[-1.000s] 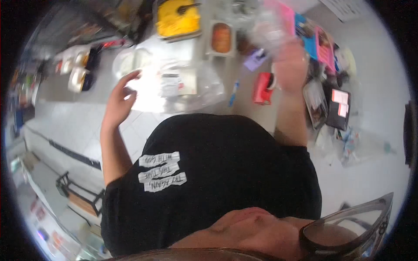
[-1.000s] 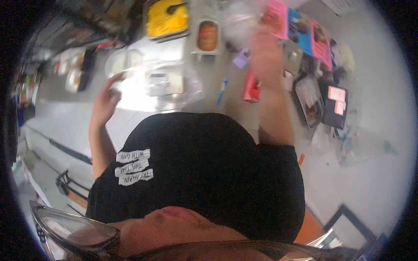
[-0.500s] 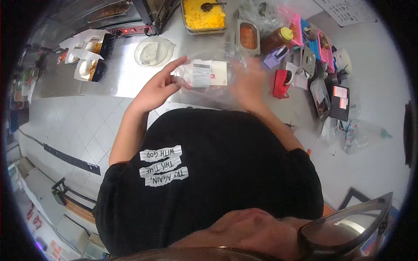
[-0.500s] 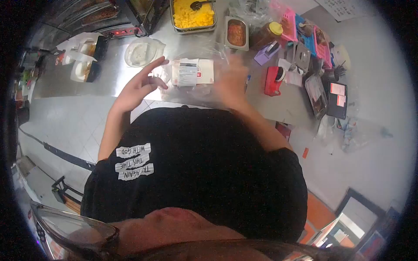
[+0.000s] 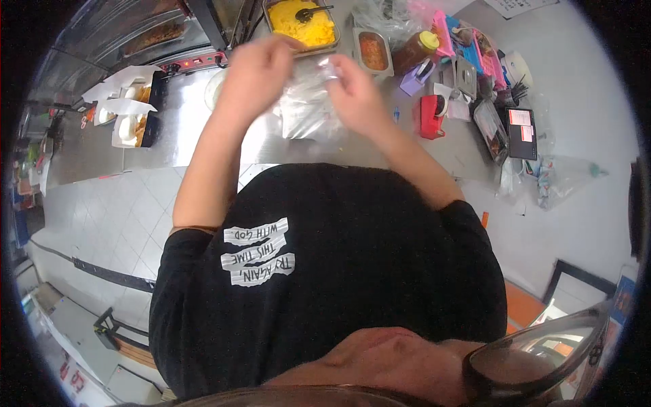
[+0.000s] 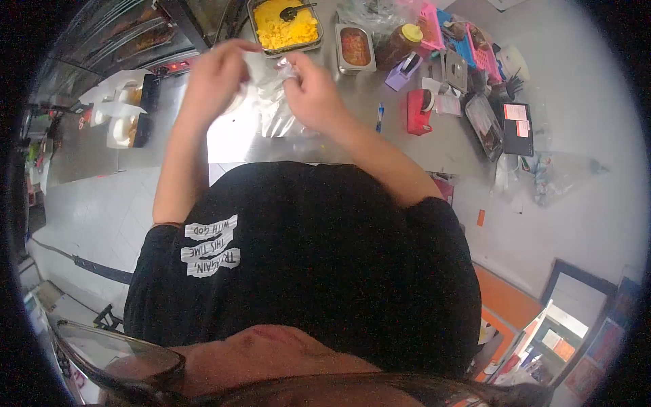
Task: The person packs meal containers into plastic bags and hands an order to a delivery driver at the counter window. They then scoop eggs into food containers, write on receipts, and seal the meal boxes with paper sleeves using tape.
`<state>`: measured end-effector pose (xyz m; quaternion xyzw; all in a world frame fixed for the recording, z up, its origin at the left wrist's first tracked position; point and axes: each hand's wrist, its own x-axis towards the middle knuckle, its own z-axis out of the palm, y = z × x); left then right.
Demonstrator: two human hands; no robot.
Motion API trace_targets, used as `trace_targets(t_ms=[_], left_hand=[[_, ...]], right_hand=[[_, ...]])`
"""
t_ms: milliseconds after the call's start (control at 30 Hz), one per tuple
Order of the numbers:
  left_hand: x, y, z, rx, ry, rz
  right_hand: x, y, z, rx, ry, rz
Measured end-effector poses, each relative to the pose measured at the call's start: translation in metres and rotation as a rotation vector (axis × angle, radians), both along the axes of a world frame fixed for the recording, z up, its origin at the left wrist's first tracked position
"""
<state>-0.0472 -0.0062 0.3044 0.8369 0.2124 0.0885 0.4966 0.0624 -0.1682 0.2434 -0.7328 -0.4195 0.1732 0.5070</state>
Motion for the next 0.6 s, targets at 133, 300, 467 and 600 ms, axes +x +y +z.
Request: trace_targets(t_ms=[133, 300, 467, 600], left_hand=[[0.042, 0.018, -0.058, 0.142, -0.529, -0.203], [0.041, -0.021, -0.136, -0.976, 0.016, -0.695], [0.028, -0.036, -0.104, -0.578, -0.338, -1.327], [0.024, -0.080, -0.065, -0.272, 0.065, -1.103]], right_hand=[[-0.024, -0.026, 0.083, 0.325, 0.234, 0.150], [-0.008, -0.049, 0.122, 0.539, -0.174, -0.085], [0.026, -0.050, 0.098, 0.671, -0.156, -0.313], [0.052, -0.023, 0.073, 0.347, -0.080, -0.241]])
